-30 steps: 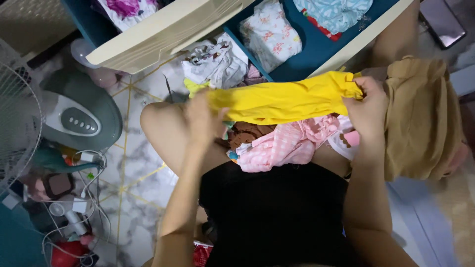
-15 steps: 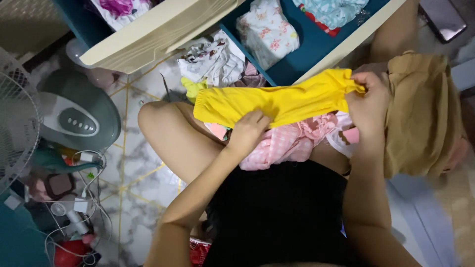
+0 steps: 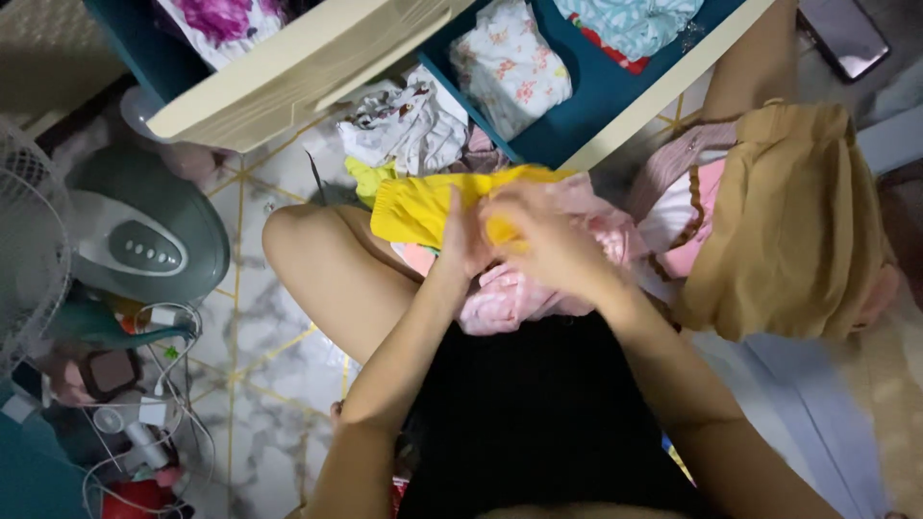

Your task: Folding several items of small clothing and placing them into a drawer.

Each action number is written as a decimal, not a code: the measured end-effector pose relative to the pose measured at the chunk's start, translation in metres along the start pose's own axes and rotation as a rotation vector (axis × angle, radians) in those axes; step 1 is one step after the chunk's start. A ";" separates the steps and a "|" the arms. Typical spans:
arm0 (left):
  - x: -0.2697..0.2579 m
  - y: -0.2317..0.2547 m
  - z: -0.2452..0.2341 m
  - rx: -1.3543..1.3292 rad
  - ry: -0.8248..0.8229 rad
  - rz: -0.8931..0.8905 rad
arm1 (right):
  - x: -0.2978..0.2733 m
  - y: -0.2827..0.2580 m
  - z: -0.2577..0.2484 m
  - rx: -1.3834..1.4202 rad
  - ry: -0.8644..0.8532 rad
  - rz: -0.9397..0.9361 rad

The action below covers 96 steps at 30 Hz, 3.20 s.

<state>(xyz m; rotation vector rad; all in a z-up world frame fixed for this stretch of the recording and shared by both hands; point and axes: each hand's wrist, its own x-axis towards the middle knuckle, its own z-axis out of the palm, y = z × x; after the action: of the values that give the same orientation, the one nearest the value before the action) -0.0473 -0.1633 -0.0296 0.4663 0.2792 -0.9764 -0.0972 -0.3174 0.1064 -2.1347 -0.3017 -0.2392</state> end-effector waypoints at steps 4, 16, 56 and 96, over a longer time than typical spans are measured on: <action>0.005 -0.005 -0.011 0.026 0.093 -0.036 | -0.004 -0.010 -0.008 0.077 -0.191 -0.077; 0.025 -0.031 -0.018 0.964 0.293 0.466 | -0.050 0.053 -0.077 -0.548 0.151 0.338; -0.077 0.063 -0.037 0.926 0.569 0.903 | -0.063 0.106 0.026 0.450 0.201 0.671; -0.030 -0.015 0.038 1.815 -0.167 1.024 | -0.065 0.108 0.032 1.133 0.288 0.769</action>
<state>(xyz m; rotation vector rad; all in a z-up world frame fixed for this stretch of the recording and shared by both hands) -0.0754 -0.1674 0.0126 1.8964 -1.0659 0.0302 -0.1240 -0.3556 -0.0146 -0.9494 0.4721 0.0832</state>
